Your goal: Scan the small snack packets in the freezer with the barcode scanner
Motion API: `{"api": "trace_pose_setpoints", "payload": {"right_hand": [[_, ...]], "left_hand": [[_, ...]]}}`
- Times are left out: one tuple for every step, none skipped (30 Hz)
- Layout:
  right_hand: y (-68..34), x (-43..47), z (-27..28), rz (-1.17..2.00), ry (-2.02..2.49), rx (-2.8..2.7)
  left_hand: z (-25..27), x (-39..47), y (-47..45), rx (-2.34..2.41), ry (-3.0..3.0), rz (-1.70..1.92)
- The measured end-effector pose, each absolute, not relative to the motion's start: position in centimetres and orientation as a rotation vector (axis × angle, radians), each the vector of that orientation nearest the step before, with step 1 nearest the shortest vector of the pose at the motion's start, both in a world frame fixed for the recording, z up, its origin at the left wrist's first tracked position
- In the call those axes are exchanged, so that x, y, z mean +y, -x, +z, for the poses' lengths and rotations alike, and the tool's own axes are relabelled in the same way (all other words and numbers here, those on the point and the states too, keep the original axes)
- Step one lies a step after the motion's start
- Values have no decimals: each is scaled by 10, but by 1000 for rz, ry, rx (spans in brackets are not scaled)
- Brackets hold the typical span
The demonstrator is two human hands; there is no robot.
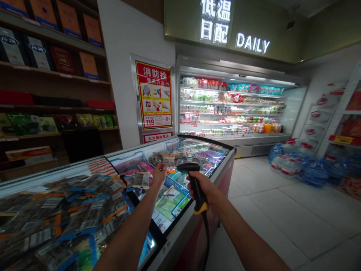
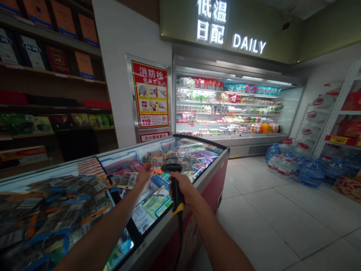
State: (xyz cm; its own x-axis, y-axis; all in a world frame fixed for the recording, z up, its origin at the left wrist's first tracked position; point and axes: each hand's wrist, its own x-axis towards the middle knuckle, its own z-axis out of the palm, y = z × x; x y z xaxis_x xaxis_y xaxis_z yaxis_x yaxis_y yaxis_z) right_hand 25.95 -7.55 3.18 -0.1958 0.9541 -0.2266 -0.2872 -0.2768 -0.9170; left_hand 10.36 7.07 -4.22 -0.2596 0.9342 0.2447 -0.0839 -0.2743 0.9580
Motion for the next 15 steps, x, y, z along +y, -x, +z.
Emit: {"api": "trace_pose_setpoints", "payload": {"right_hand": [[-257,-77,32,1643,1061,-956],[-256,-78,33,1639,1050,-962],[-254,-79,34,1640,1044,-961],[-254,-80,34,1640,1041,-957],[-254,-80,35,1635,1044,-951],[-255,-80,36,1625,1052,-944],[-257,-79,37,1612,1063,-934],[-259,-79,38,1599,1074,-921],[-262,-78,39,1585,1084,-907],[-265,-78,39,1572,1092,-893],[-269,-77,40,1556,1101,-880],[-272,-77,40,1537,1108,-867],[-276,-76,40,1520,1112,-856],[-279,-75,39,1504,1117,-844],[-282,-75,38,1487,1120,-832]], "left_hand": [[-42,70,-102,1152,-1176,1648],[-41,69,-100,1148,-1171,1645],[-41,68,-99,1153,-1170,1639],[-40,67,-97,1174,-1177,1629],[-40,66,-95,1217,-1206,1616],[-39,65,-92,1281,-1259,1595],[-37,64,-88,1364,-1339,1564],[-35,62,-83,1461,-1434,1525],[-33,60,-77,1568,-1535,1473],[-29,57,-71,1687,-1639,1405],[-26,54,-63,1804,-1732,1326],[-22,51,-55,1910,-1804,1246],[-18,48,-46,1998,-1857,1173],[-14,45,-38,2061,-1890,1117],[-12,41,-30,2101,-1907,1080]]}}
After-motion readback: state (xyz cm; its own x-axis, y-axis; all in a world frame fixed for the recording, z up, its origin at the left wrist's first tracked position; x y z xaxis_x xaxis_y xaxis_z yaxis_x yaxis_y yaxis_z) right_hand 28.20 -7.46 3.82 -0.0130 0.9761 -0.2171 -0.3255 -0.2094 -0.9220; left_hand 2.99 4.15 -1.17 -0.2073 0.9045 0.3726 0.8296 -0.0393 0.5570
